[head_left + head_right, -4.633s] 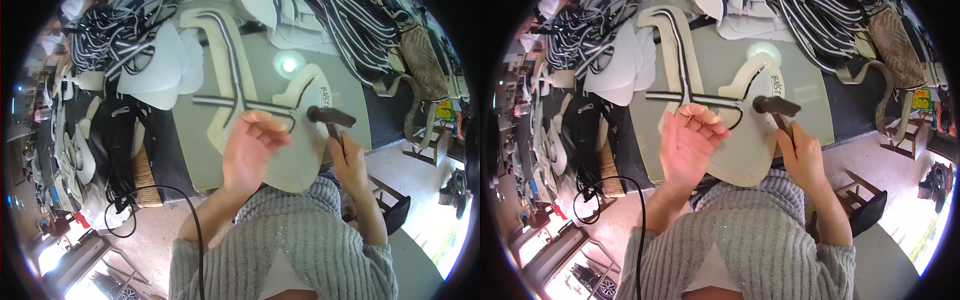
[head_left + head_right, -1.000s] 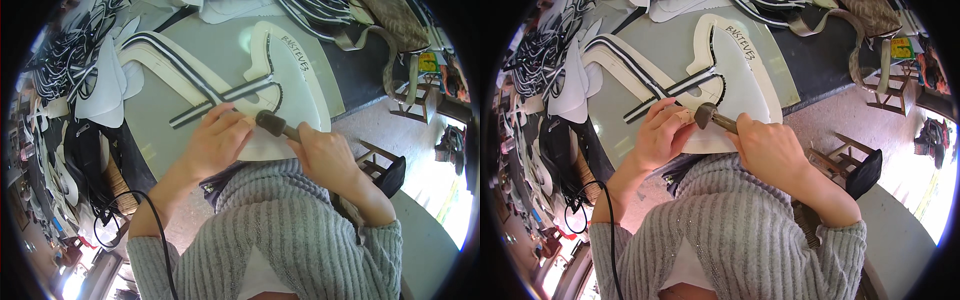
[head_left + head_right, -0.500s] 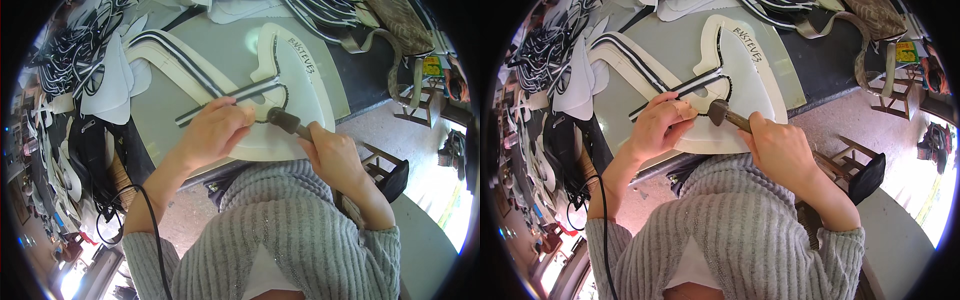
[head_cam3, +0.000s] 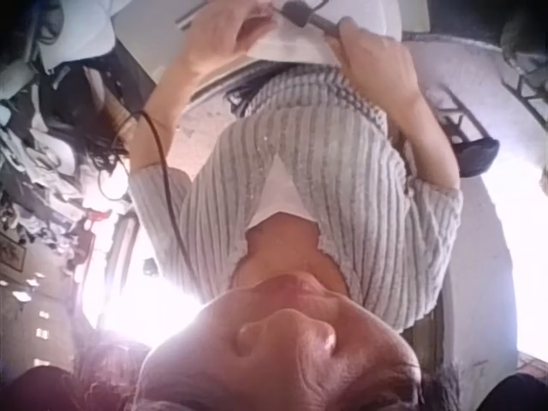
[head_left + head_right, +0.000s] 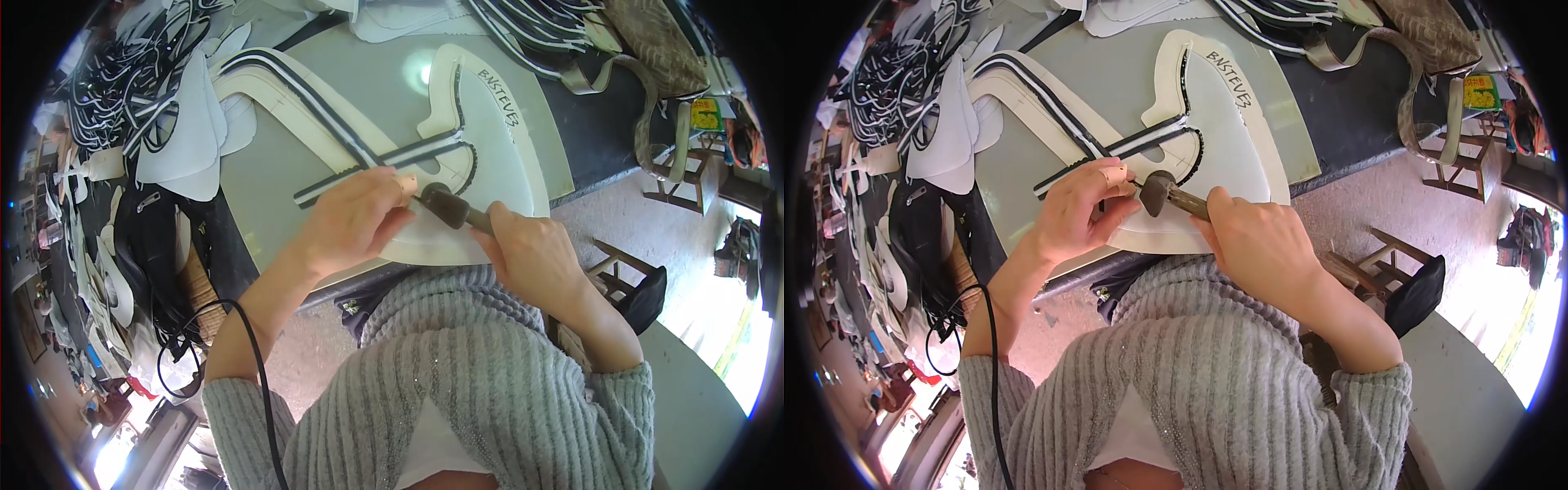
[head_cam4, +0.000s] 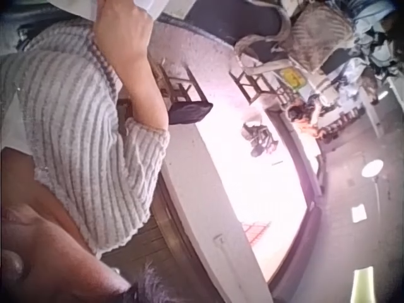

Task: The worker is assembling shoe upper components by hammering layers together and applying liquid adhesive.

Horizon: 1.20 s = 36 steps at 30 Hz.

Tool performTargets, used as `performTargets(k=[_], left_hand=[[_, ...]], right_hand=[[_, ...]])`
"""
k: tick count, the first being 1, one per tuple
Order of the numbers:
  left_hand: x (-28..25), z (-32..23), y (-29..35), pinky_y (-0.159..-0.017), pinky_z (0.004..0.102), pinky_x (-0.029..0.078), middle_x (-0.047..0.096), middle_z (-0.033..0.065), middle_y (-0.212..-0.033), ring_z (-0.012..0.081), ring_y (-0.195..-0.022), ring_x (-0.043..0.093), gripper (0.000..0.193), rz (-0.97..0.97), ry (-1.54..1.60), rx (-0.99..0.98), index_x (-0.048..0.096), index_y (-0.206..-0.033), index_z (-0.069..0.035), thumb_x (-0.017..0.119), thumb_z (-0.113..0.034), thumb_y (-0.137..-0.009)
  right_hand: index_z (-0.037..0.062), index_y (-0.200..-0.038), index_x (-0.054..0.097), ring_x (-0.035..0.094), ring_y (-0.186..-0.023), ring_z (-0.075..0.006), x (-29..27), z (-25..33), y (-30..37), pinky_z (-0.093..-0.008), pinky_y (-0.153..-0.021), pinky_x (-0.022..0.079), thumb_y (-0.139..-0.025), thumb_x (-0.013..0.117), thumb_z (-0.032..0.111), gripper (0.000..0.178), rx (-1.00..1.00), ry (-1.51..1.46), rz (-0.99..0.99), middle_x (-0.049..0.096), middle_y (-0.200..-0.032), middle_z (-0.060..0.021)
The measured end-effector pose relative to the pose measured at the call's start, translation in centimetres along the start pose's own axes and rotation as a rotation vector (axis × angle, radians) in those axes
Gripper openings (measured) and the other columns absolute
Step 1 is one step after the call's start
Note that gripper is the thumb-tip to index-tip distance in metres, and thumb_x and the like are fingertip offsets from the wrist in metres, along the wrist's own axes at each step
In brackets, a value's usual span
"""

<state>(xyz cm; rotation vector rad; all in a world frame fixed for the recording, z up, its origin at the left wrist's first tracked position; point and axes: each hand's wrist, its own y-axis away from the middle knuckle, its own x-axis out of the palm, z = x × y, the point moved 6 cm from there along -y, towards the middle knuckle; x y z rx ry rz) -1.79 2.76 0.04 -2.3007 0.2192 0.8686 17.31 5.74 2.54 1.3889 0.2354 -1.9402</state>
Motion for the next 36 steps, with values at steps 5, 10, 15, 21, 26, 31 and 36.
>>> performTargets(k=[5, 10, 15, 21, 26, 31, 36], left_hand=[[-3.4, 0.9, -0.1, -0.091, 0.0371, 0.053, 0.059, 0.0146, -0.118, 0.0288, -0.102, 0.065, 0.050, -0.124, -0.152, -0.255, 0.048, -0.125, -0.005, 0.074, -0.005, -0.081], [-8.2, 7.0, 1.5, -0.101, 0.0430, 0.045, 0.039, 0.0166, -0.140, 0.0282, -0.120, 0.053, 0.056, -0.633, 0.174, -0.775, 0.036, -0.135, -0.004, 0.068, -0.015, -0.090], [-7.8, 9.2, 2.0, -0.094, 0.0364, 0.047, 0.047, 0.0110, -0.131, 0.0202, -0.114, 0.053, 0.056, -0.897, 0.501, -1.063, 0.035, -0.136, -0.004, 0.066, -0.019, -0.092], [-4.8, 7.4, -0.2, -0.075, 0.0279, 0.045, 0.061, 0.0021, -0.104, 0.0104, -0.090, 0.057, 0.046, -0.773, 0.978, -1.091, 0.049, -0.126, -0.003, 0.070, -0.021, -0.090], [-4.8, 1.9, -2.2, -0.087, 0.0289, 0.051, 0.065, 0.0081, -0.112, 0.0149, -0.094, 0.064, 0.042, -0.676, 0.868, -0.997, 0.046, -0.133, 0.001, 0.060, -0.012, -0.095], [-3.8, 0.6, 0.9, -0.088, 0.0294, 0.050, 0.065, 0.0117, -0.116, 0.0174, -0.096, 0.064, 0.046, -0.622, 0.766, -0.904, 0.042, -0.136, 0.002, 0.058, -0.008, -0.094], [-2.7, 0.4, -0.1, -0.090, 0.0392, 0.050, 0.065, 0.0138, -0.115, 0.0248, -0.107, 0.063, 0.043, -0.753, 1.028, -0.812, 0.042, -0.132, 0.002, 0.058, -0.012, -0.094]], right_hand=[[0.0007, -0.094, 0.051, 0.058, -0.057, -0.0396, -1.8, -3.4, 1.0, -0.0443, -0.052, 0.045, -0.096, 0.057, 0.022, 0.022, 0.199, -0.280, -0.283, 0.056, -0.063, -0.0189], [-0.0006, -0.086, 0.053, 0.061, -0.051, -0.0264, -0.6, -8.8, 4.1, -0.0381, -0.051, 0.044, -0.096, 0.058, 0.022, 0.025, 0.427, -0.535, -0.399, 0.062, -0.065, -0.0143], [0.0033, -0.081, 0.051, 0.049, -0.044, -0.0082, 2.0, -9.1, 5.1, -0.0263, -0.042, 0.038, -0.087, 0.071, 0.011, 0.022, 0.496, -0.904, -0.327, 0.054, -0.060, 0.0008], [0.0071, -0.093, 0.050, 0.043, -0.045, -0.0044, 0.2, -10.2, 6.3, -0.0189, -0.040, 0.031, -0.086, 0.070, 0.003, 0.022, 0.400, -1.216, -0.468, 0.051, -0.067, 0.0018], [0.0072, -0.095, 0.050, 0.041, -0.046, -0.0036, -4.3, -13.2, 6.0, -0.0184, -0.040, 0.030, -0.088, 0.067, 0.003, 0.020, 0.249, -1.116, -0.550, 0.050, -0.067, 0.0025], [0.0079, -0.098, 0.051, 0.039, -0.049, -0.0027, -8.1, -15.1, 1.0, -0.0177, -0.041, 0.028, -0.092, 0.063, 0.006, 0.014, 0.158, -1.126, -0.585, 0.049, -0.069, 0.0034], [0.0086, -0.108, 0.049, 0.037, -0.046, -0.0016, -11.1, -18.0, 1.2, -0.0162, -0.041, 0.024, -0.095, 0.057, 0.011, 0.015, 0.009, -1.196, -0.710, 0.050, -0.069, 0.0046]])
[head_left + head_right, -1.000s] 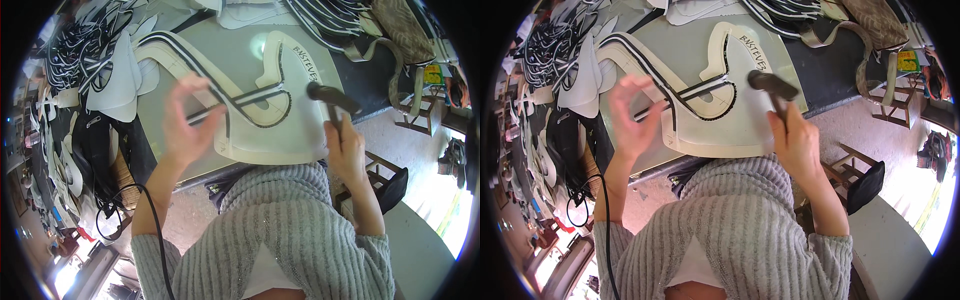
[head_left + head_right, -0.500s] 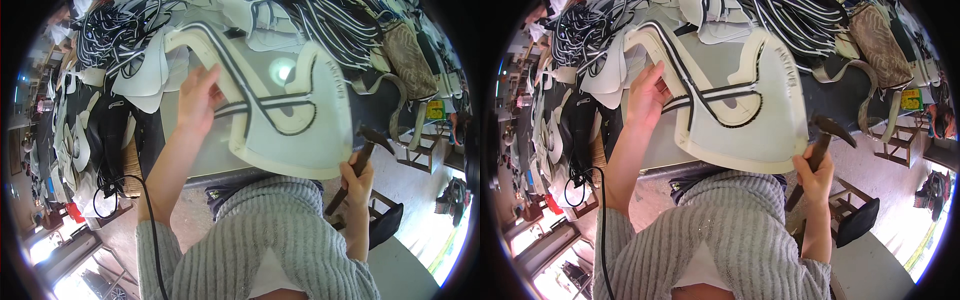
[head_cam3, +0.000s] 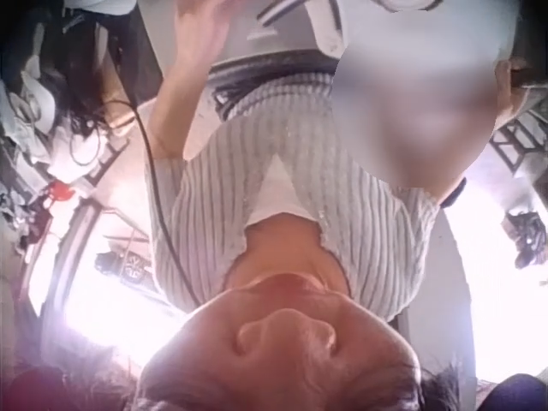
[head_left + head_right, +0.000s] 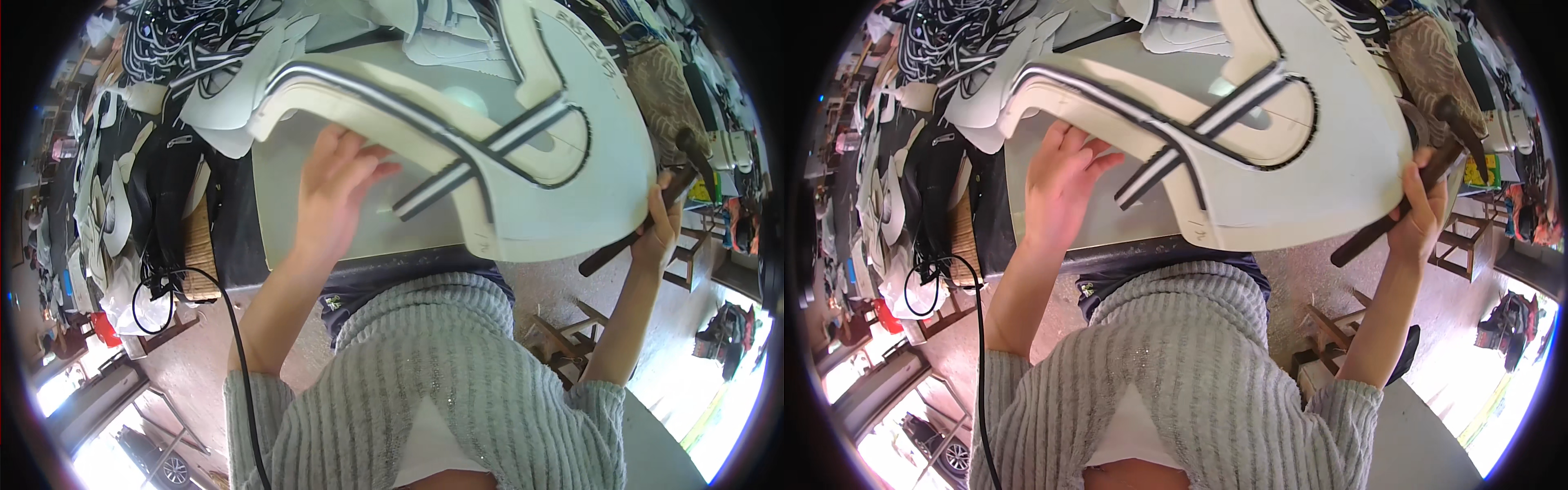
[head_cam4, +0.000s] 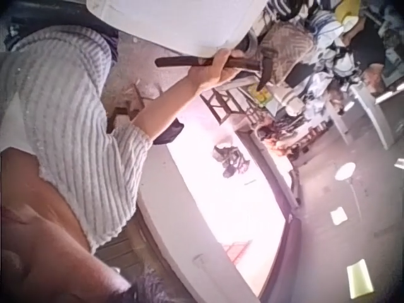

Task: The worker is assembling shoe upper components by hammering layers together and applying liquid adhesive.

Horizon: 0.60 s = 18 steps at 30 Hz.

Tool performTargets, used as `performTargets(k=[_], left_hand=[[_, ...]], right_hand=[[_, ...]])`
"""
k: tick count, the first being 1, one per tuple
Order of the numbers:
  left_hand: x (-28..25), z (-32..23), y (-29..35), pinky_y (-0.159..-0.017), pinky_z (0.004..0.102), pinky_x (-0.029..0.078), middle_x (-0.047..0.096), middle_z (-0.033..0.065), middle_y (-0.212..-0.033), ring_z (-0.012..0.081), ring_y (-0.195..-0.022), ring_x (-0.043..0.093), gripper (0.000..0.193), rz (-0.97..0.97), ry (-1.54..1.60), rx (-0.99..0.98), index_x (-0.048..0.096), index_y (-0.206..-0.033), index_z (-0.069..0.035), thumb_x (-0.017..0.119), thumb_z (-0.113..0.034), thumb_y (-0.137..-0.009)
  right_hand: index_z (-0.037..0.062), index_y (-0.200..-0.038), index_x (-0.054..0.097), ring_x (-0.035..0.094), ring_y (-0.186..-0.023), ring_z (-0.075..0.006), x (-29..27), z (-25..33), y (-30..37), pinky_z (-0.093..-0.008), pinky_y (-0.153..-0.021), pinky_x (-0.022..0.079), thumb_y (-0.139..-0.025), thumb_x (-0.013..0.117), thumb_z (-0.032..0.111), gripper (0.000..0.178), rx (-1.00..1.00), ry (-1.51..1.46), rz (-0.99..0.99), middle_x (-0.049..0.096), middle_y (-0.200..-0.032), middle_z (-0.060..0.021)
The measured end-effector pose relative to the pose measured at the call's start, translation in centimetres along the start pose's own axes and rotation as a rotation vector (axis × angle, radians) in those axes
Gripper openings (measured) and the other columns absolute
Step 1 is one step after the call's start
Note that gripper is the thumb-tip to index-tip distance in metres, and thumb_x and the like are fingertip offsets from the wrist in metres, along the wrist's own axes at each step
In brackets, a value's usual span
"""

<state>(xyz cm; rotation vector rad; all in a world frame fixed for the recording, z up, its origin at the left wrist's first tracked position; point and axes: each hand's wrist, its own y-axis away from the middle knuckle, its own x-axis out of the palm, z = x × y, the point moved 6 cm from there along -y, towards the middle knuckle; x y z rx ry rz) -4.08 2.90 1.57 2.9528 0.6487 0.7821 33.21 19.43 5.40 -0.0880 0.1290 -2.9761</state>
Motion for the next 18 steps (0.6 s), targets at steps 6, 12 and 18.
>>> performTargets(k=[6, 12, 18], left_hand=[[1.6, -1.6, -0.6, -0.076, 0.0370, 0.056, 0.069, 0.0147, -0.101, 0.0226, -0.088, 0.069, 0.039, -0.009, 0.120, -0.006, 0.060, -0.108, 0.007, 0.063, -0.030, -0.095], [-0.6, -2.5, 2.1, -0.057, 0.0274, 0.053, 0.070, 0.0130, -0.081, 0.0181, -0.065, 0.067, 0.041, -0.035, -0.170, 0.012, 0.066, -0.091, 0.004, 0.059, -0.035, -0.098], [-13.0, -4.7, 5.7, -0.049, 0.0261, 0.044, 0.064, 0.0067, -0.058, 0.0146, -0.051, 0.061, 0.052, -0.364, -1.122, -0.218, 0.066, -0.066, -0.001, 0.057, -0.043, -0.097]], right_hand=[[0.0074, -0.111, 0.045, 0.038, -0.045, -0.0017, -5.0, -1.8, 1.7, -0.0162, -0.040, 0.025, -0.097, 0.057, 0.012, 0.019, 0.035, -0.057, 0.073, 0.050, -0.069, 0.0042], [0.0074, -0.107, 0.050, 0.037, -0.046, -0.0011, -2.4, -1.9, 2.0, -0.0158, -0.039, 0.024, -0.093, 0.060, 0.012, 0.018, 0.170, 0.226, 0.079, 0.050, -0.069, 0.0044], [0.0015, -0.104, 0.052, 0.051, -0.054, -0.0109, 10.0, -2.4, 0.3, -0.0319, -0.052, 0.042, -0.095, 0.060, 0.013, 0.016, -0.180, 0.736, 0.436, 0.055, -0.070, -0.0022]])
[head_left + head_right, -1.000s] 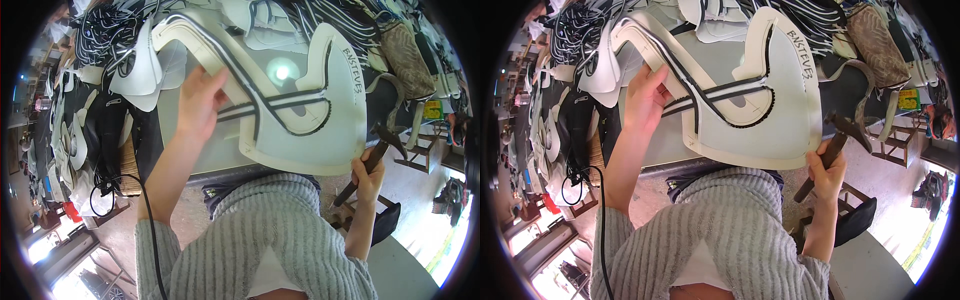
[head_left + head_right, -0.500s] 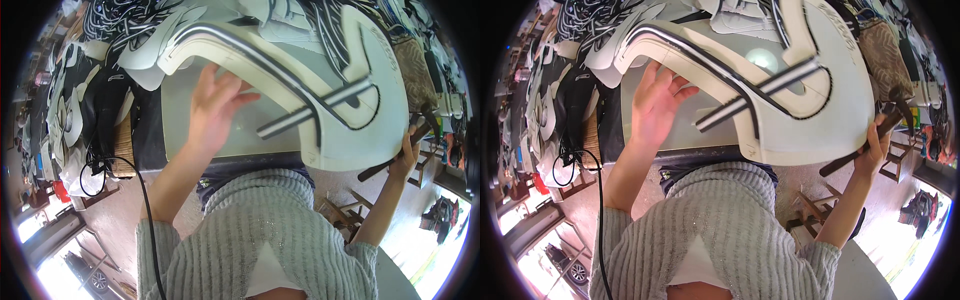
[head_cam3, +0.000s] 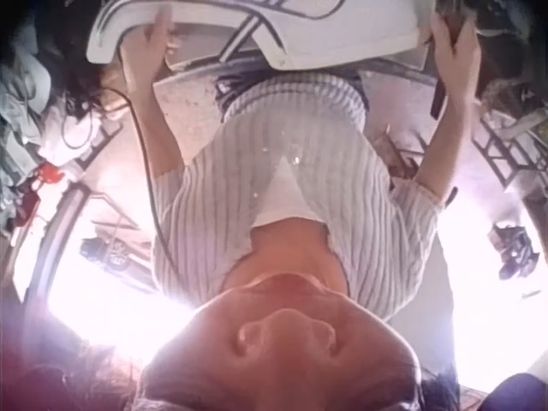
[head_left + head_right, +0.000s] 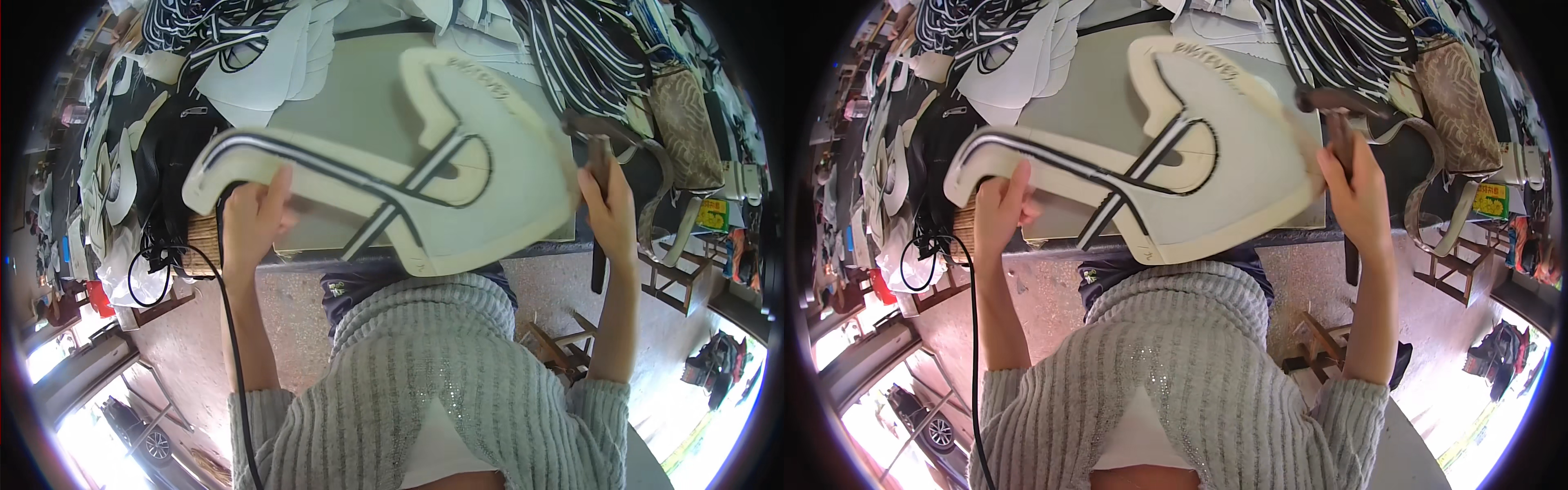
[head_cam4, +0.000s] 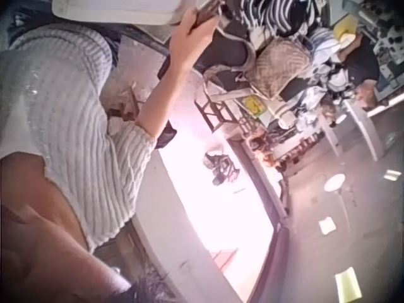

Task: The worker is assembling shoe upper components by hammering layers together and applying liquid adhesive.

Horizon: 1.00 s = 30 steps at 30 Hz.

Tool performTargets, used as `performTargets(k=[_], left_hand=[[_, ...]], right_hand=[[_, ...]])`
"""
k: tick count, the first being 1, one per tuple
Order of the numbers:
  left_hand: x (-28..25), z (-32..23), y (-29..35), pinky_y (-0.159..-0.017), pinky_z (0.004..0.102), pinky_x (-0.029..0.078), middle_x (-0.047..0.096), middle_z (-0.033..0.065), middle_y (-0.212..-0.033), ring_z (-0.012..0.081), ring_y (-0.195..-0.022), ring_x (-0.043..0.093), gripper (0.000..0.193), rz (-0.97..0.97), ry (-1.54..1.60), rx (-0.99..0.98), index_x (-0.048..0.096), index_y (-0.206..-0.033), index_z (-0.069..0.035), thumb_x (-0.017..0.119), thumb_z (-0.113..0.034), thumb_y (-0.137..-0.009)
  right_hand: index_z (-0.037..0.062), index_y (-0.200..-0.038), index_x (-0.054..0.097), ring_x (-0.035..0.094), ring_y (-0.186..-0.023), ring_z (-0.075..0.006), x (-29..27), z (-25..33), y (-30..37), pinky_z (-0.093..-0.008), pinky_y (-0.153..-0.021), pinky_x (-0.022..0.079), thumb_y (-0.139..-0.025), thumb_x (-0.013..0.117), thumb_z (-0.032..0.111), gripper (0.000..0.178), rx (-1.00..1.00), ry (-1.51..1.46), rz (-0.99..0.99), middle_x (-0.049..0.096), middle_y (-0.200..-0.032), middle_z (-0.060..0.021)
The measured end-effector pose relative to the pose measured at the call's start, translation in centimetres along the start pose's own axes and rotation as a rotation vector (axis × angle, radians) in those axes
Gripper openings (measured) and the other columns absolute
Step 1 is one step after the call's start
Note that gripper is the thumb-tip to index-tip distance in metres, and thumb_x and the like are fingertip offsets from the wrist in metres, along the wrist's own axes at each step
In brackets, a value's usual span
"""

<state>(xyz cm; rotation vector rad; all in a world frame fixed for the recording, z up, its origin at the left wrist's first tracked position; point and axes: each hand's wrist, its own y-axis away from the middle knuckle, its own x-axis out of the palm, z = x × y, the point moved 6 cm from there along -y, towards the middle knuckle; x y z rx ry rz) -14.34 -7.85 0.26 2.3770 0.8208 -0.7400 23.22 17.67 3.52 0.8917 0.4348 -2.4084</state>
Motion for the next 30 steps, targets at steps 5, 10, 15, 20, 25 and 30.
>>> performTargets(k=[5, 10, 15, 20, 25, 30], left_hand=[[-2.3, -1.2, 3.9, -0.048, 0.0312, 0.044, 0.062, 0.0073, -0.055, 0.0184, -0.048, 0.061, 0.037, -0.255, -0.672, 0.119, 0.067, -0.076, -0.001, 0.067, -0.035, -0.091], [6.0, -8.2, 5.7, -0.080, 0.0360, 0.053, 0.069, 0.0099, -0.089, 0.0276, -0.088, 0.065, 0.053, -0.039, -0.053, 0.812, 0.054, -0.125, 0.000, 0.077, -0.002, -0.077], [9.8, -7.4, 4.7, -0.090, 0.0376, 0.051, 0.071, 0.0131, -0.104, 0.0302, -0.107, 0.061, 0.062, 0.137, -0.121, 1.010, 0.048, -0.129, 0.002, 0.077, 0.002, -0.074], [10.1, -7.0, 5.5, -0.084, 0.0427, 0.052, 0.067, 0.0127, -0.097, 0.0338, -0.094, 0.063, 0.052, 0.098, -0.069, 1.125, 0.055, -0.117, 0.003, 0.079, 0.003, -0.072], [9.8, -7.1, 5.4, -0.079, 0.0424, 0.055, 0.066, 0.0126, -0.094, 0.0344, -0.086, 0.064, 0.043, 0.103, 0.016, 1.140, 0.057, -0.109, 0.004, 0.079, 0.003, -0.072], [9.8, -6.6, 5.3, -0.066, 0.0339, 0.053, 0.063, 0.0095, -0.092, 0.0272, -0.080, 0.062, 0.045, 0.055, 0.036, 1.174, 0.060, -0.110, 0.000, 0.076, 0.003, -0.067]], right_hand=[[0.0013, -0.094, 0.046, 0.055, -0.059, -0.0402, 1.2, 2.6, -1.4, -0.0422, -0.052, 0.044, -0.100, 0.054, 0.025, 0.025, -0.056, 0.345, -0.016, 0.055, -0.065, -0.0208], [0.0021, -0.094, 0.043, 0.059, -0.061, -0.0395, 6.1, 8.7, 2.9, -0.0476, -0.052, 0.045, -0.099, 0.052, 0.022, 0.022, -0.136, 0.267, 0.258, 0.056, -0.066, -0.0181], [0.0021, -0.090, 0.043, 0.061, -0.060, -0.0347, 9.2, 8.4, 5.0, -0.0449, -0.052, 0.047, -0.098, 0.054, 0.023, 0.025, -0.073, 0.407, 0.367, 0.058, -0.069, -0.0130], [0.0023, -0.090, 0.043, 0.061, -0.059, -0.0341, 9.1, 8.5, 4.7, -0.0438, -0.051, 0.047, -0.098, 0.054, 0.023, 0.024, -0.049, 0.404, 0.346, 0.058, -0.070, -0.0131], [0.0018, -0.088, 0.044, 0.060, -0.058, -0.0339, 10.0, 11.2, 4.4, -0.0436, -0.051, 0.047, -0.098, 0.054, 0.024, 0.026, -0.081, 0.439, 0.402, 0.057, -0.068, -0.0135], [0.0013, -0.086, 0.045, 0.059, -0.054, -0.0338, 10.3, 11.9, 4.4, -0.0434, -0.048, 0.046, -0.097, 0.055, 0.024, 0.028, -0.061, 0.459, 0.504, 0.057, -0.065, -0.0130]])
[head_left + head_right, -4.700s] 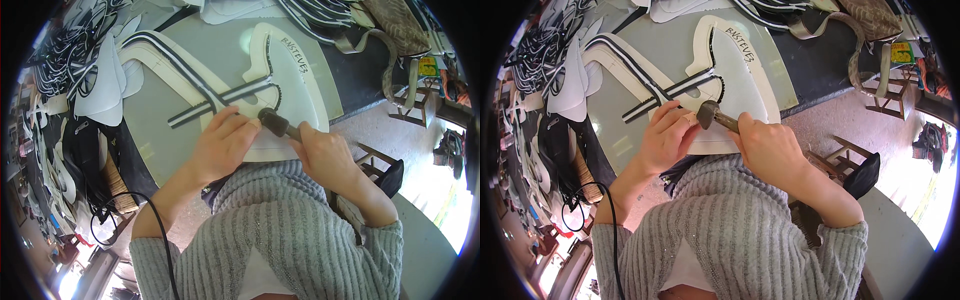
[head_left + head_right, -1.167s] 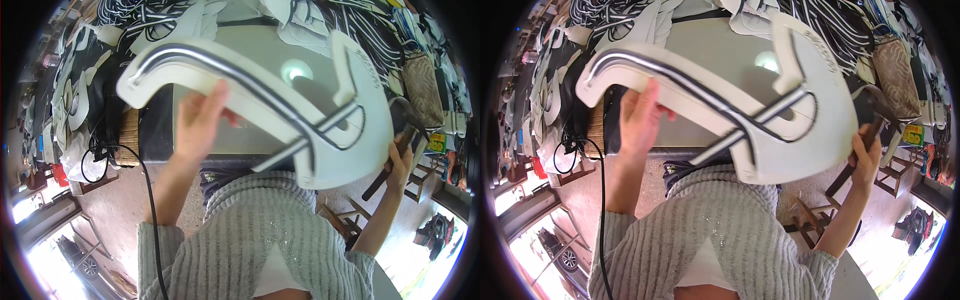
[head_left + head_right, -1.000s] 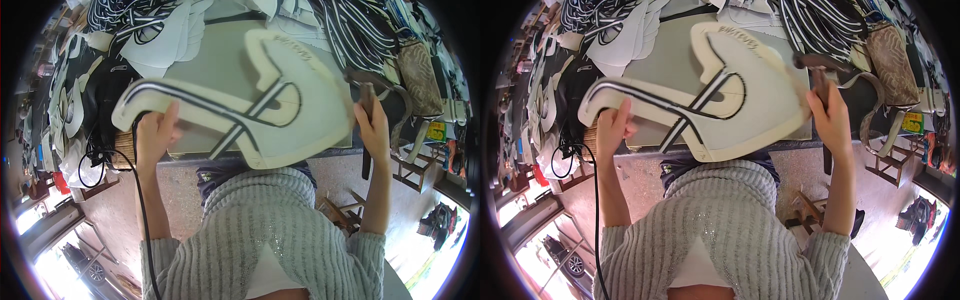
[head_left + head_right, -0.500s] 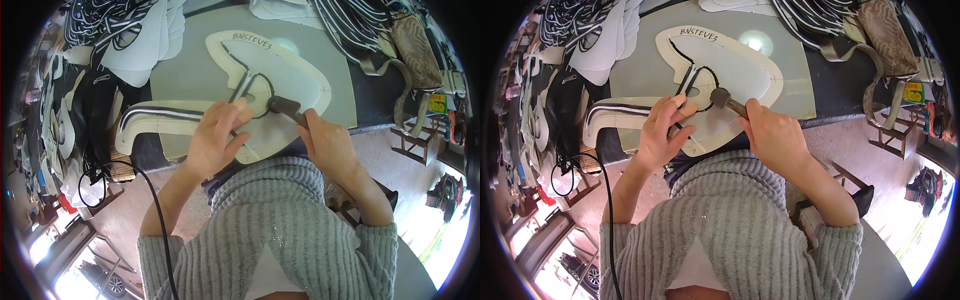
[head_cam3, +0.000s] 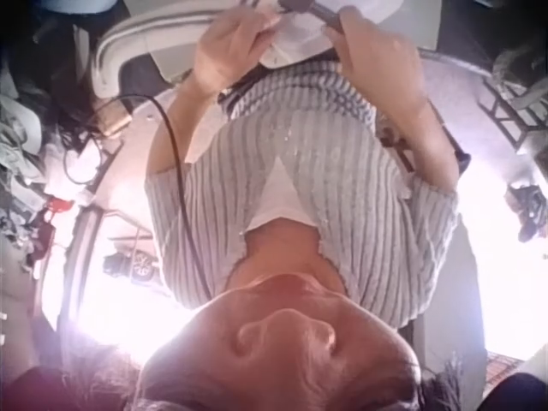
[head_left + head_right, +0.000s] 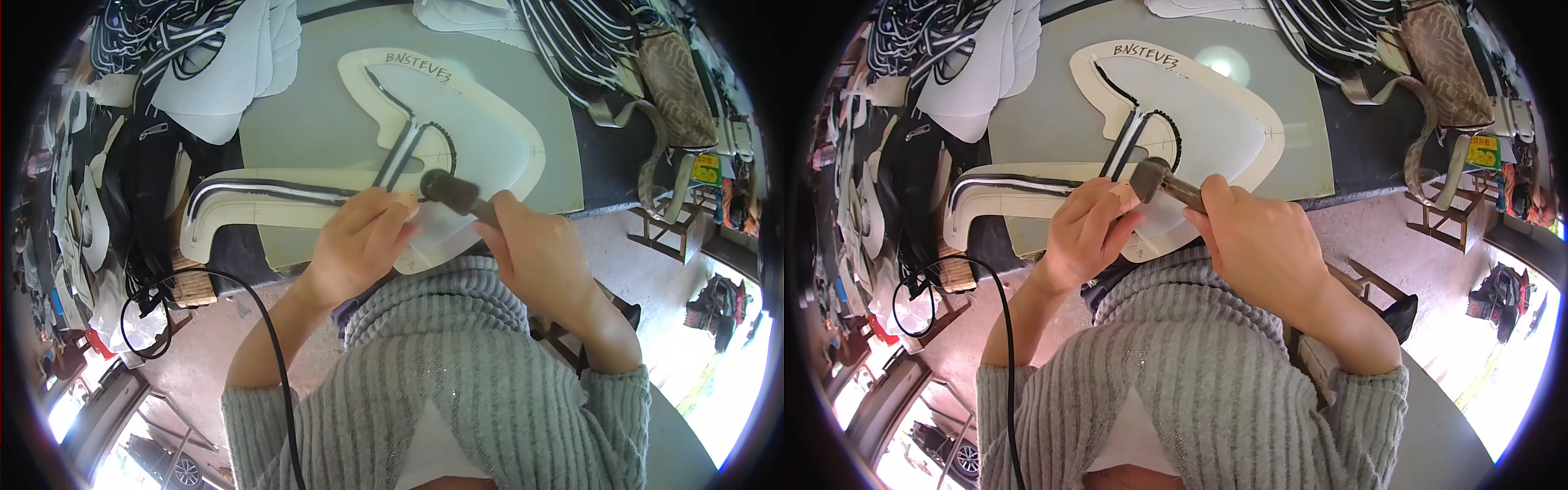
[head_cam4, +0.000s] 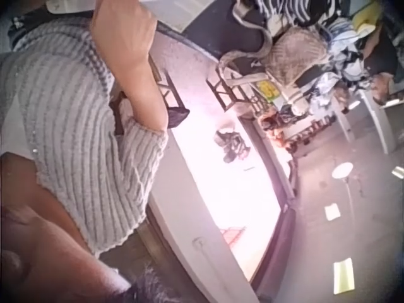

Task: The worker is assembling shoe upper components by hammering layers together and applying liquid adhesive.

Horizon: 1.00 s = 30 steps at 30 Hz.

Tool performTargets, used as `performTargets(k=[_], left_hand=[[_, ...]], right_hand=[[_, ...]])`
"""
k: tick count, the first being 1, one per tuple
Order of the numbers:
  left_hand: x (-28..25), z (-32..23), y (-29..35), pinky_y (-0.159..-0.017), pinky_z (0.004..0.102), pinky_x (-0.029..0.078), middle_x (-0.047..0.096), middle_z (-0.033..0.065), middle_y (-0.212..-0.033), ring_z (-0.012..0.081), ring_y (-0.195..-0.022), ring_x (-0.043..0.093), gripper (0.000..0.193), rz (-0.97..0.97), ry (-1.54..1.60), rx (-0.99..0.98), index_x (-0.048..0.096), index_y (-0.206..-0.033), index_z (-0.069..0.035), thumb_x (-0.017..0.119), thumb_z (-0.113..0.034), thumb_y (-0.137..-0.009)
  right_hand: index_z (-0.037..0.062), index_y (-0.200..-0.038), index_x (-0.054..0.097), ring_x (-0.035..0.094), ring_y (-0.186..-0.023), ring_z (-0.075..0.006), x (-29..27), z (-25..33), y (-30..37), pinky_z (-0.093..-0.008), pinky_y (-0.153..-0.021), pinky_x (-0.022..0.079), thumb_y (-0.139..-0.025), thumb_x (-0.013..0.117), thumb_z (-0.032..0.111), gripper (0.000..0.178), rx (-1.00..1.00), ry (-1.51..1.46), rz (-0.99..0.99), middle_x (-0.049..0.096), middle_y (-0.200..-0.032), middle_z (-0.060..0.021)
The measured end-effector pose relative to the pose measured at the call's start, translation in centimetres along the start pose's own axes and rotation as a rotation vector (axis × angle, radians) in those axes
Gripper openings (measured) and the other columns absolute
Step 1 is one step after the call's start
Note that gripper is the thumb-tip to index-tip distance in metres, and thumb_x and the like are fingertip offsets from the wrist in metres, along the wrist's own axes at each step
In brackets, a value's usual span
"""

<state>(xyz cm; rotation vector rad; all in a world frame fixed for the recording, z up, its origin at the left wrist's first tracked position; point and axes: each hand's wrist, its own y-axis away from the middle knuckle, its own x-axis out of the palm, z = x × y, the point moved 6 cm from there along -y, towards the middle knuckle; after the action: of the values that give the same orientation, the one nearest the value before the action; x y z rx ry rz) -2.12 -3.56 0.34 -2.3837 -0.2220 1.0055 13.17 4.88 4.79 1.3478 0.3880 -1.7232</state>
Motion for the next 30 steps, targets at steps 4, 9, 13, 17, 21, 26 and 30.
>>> performTargets(k=[4, 9, 13, 17, 21, 26, 30], left_hand=[[-0.4, 0.1, -0.2, -0.073, 0.0363, 0.053, 0.065, 0.0105, -0.095, 0.0284, -0.082, 0.063, 0.046, 0.017, 0.000, -0.081, 0.058, -0.112, 0.001, 0.077, 0.003, -0.070], [-1.1, 1.4, -0.9, -0.073, 0.0368, 0.052, 0.064, 0.0087, -0.091, 0.0274, -0.082, 0.061, 0.047, 0.090, 0.078, -0.178, 0.058, -0.114, -0.003, 0.076, 0.001, -0.070], [-1.1, 0.7, -0.6, -0.068, 0.0355, 0.052, 0.063, 0.0087, -0.087, 0.0266, -0.079, 0.061, 0.045, 0.092, -0.008, 0.037, 0.060, -0.111, -0.002, 0.076, 0.002, -0.069], [-1.1, 0.7, -0.6, -0.063, 0.0341, 0.053, 0.062, 0.0091, -0.086, 0.0254, -0.076, 0.062, 0.041, -0.011, -0.006, 0.079, 0.061, -0.107, 0.000, 0.076, 0.003, -0.069], [-1.1, 1.0, -0.6, -0.062, 0.0336, 0.054, 0.062, 0.0092, -0.085, 0.0256, -0.076, 0.063, 0.042, 0.016, -0.005, 0.042, 0.060, -0.108, 0.000, 0.076, 0.004, -0.069], [-1.6, 1.5, 0.0, -0.070, 0.0364, 0.053, 0.066, 0.0107, -0.094, 0.0281, -0.081, 0.063, 0.043, -0.010, 0.004, -0.023, 0.060, -0.109, -0.002, 0.078, 0.002, -0.069], [-2.6, 2.1, -0.3, -0.074, 0.0357, 0.054, 0.069, 0.0120, -0.100, 0.0279, -0.086, 0.063, 0.045, 0.111, 0.030, -0.075, 0.060, -0.113, 0.001, 0.078, 0.004, -0.072]], right_hand=[[0.0015, -0.086, 0.046, 0.060, -0.053, -0.0326, 1.2, -0.4, 0.4, -0.0422, -0.048, 0.046, -0.097, 0.055, 0.026, 0.028, -0.005, -0.013, -0.091, 0.058, -0.063, -0.0120], [0.0018, -0.087, 0.046, 0.060, -0.054, -0.0322, 2.0, -1.1, 0.4, -0.0416, -0.048, 0.046, -0.097, 0.056, 0.025, 0.028, 0.041, 0.032, -0.004, 0.058, -0.064, -0.0120], [0.0021, -0.087, 0.046, 0.060, -0.054, -0.0318, 0.9, -0.8, 0.3, -0.0418, -0.048, 0.047, -0.097, 0.056, 0.026, 0.028, 0.028, -0.010, -0.031, 0.058, -0.064, -0.0118], [0.0028, -0.086, 0.046, 0.061, -0.054, -0.0304, -0.5, 0.3, 0.2, -0.0415, -0.047, 0.046, -0.097, 0.056, 0.026, 0.028, -0.037, -0.075, -0.170, 0.059, -0.066, -0.0117], [0.0029, -0.085, 0.045, 0.061, -0.053, -0.0297, 1.3, 0.0, -0.5, -0.0400, -0.046, 0.046, -0.097, 0.057, 0.026, 0.029, -0.041, 0.023, 0.005, 0.058, -0.065, -0.0122], [0.0025, -0.084, 0.046, 0.060, -0.050, -0.0298, 2.2, -0.1, -0.3, -0.0395, -0.045, 0.046, -0.096, 0.058, 0.027, 0.030, -0.037, -0.011, -0.047, 0.056, -0.059, -0.0113], [0.0023, -0.084, 0.046, 0.059, -0.049, -0.0299, 2.3, -0.3, -0.3, -0.0399, -0.044, 0.045, -0.096, 0.058, 0.027, 0.030, -0.035, 0.042, -0.031, 0.056, -0.058, -0.0106]])
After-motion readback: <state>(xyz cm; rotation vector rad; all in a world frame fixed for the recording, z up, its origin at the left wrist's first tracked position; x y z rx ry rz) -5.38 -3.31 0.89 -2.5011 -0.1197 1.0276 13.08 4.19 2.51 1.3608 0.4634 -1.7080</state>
